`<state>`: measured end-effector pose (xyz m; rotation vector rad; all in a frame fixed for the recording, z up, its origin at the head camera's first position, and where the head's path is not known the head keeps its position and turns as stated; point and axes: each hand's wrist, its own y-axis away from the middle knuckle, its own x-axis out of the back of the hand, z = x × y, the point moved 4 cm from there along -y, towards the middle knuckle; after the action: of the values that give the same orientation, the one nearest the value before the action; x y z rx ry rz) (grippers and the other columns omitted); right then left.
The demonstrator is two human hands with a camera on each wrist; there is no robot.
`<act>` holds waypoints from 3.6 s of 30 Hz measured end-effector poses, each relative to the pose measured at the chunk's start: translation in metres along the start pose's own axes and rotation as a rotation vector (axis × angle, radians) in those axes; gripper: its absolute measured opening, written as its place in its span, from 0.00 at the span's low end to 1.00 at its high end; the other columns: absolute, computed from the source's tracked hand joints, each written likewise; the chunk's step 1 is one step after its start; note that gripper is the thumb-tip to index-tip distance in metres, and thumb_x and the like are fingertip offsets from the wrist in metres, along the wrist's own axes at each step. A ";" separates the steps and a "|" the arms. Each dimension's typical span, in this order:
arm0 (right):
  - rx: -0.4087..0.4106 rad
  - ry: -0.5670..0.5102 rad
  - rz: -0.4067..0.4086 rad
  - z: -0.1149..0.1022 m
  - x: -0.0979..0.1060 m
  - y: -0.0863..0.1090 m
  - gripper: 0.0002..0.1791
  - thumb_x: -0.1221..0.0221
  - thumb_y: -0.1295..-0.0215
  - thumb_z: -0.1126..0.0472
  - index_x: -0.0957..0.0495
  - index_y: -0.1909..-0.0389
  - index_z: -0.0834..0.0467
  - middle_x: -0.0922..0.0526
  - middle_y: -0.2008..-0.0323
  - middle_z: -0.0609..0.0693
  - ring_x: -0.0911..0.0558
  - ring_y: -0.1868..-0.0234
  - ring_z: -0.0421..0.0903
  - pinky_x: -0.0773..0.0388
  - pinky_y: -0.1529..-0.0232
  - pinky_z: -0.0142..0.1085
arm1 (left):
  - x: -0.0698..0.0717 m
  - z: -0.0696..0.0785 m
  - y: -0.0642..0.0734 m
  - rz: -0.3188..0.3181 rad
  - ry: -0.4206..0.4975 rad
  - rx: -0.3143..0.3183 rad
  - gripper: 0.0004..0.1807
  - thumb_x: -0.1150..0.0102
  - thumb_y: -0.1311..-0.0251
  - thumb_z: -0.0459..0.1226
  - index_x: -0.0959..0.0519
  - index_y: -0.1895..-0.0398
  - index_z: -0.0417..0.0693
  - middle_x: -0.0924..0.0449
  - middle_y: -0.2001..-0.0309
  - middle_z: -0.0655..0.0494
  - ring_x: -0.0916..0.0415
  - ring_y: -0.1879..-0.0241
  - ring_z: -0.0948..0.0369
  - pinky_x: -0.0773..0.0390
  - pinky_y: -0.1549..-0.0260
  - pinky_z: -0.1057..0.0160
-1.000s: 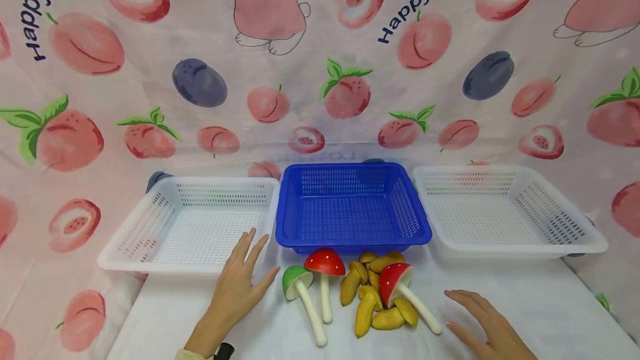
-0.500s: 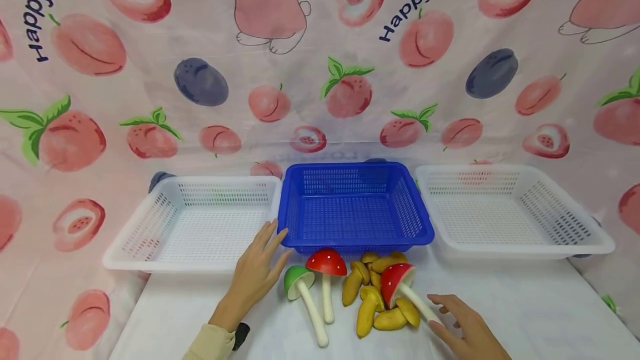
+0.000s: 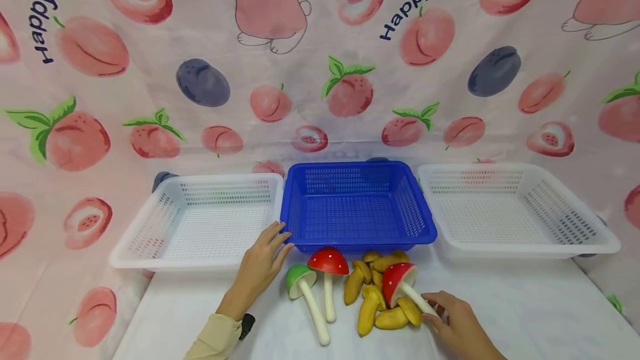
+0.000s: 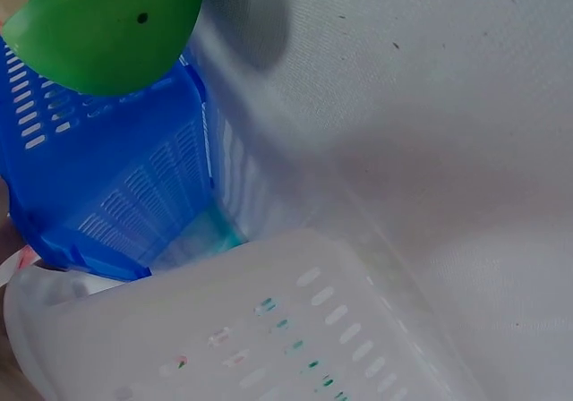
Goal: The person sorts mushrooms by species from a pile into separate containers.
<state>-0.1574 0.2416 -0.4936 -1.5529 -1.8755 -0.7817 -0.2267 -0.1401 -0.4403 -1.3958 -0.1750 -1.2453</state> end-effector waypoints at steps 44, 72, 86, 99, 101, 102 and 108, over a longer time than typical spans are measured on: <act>0.249 0.188 0.466 -0.045 0.100 0.015 0.21 0.29 0.57 0.72 0.19 0.58 0.61 0.20 0.72 0.44 0.25 0.73 0.36 0.24 0.80 0.27 | -0.001 0.001 -0.002 -0.011 -0.035 -0.012 0.16 0.34 0.44 0.41 0.18 0.56 0.41 0.24 0.46 0.42 0.29 0.42 0.47 0.24 0.52 0.50; 0.337 0.215 0.553 -0.032 0.157 -0.043 0.19 0.31 0.54 0.71 0.21 0.58 0.70 0.17 0.73 0.60 0.21 0.74 0.52 0.26 0.81 0.26 | -0.002 0.000 0.000 0.015 -0.034 -0.033 0.15 0.34 0.44 0.40 0.18 0.57 0.41 0.24 0.46 0.42 0.28 0.43 0.47 0.23 0.53 0.51; 0.282 0.187 0.525 -0.005 0.160 -0.079 0.16 0.33 0.49 0.70 0.22 0.60 0.73 0.18 0.72 0.66 0.19 0.74 0.60 0.30 0.83 0.31 | -0.006 0.000 0.000 0.017 -0.035 -0.043 0.16 0.33 0.45 0.40 0.18 0.57 0.39 0.24 0.46 0.42 0.29 0.43 0.46 0.22 0.54 0.51; 0.169 0.085 0.374 0.024 0.148 -0.108 0.19 0.37 0.45 0.71 0.27 0.56 0.79 0.21 0.68 0.72 0.17 0.73 0.60 0.23 0.86 0.32 | -0.003 0.002 -0.001 0.020 -0.049 -0.044 0.16 0.34 0.44 0.41 0.18 0.57 0.40 0.24 0.47 0.41 0.28 0.43 0.46 0.23 0.53 0.51; 0.140 0.079 0.330 0.028 0.146 -0.112 0.19 0.38 0.44 0.70 0.27 0.55 0.80 0.21 0.67 0.73 0.17 0.73 0.58 0.23 0.85 0.33 | -0.003 0.002 -0.001 0.019 -0.055 -0.041 0.16 0.34 0.44 0.41 0.18 0.57 0.40 0.24 0.47 0.41 0.28 0.43 0.45 0.23 0.53 0.51; 0.123 0.080 0.305 0.030 0.145 -0.115 0.19 0.38 0.44 0.70 0.27 0.55 0.80 0.21 0.66 0.73 0.17 0.74 0.57 0.22 0.85 0.33 | -0.003 0.002 -0.001 0.020 -0.057 -0.041 0.16 0.34 0.44 0.41 0.18 0.57 0.39 0.24 0.47 0.41 0.28 0.43 0.45 0.22 0.54 0.51; 0.050 0.113 0.175 0.040 0.138 -0.125 0.20 0.39 0.43 0.69 0.29 0.56 0.80 0.21 0.68 0.72 0.20 0.81 0.48 0.22 0.83 0.35 | -0.002 0.002 -0.001 0.027 -0.061 -0.048 0.16 0.34 0.44 0.40 0.18 0.57 0.39 0.23 0.47 0.41 0.27 0.44 0.46 0.22 0.54 0.51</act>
<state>-0.3046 0.3415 -0.4268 -1.5832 -1.6408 -0.7231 -0.2271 -0.1371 -0.4406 -1.4741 -0.1691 -1.1919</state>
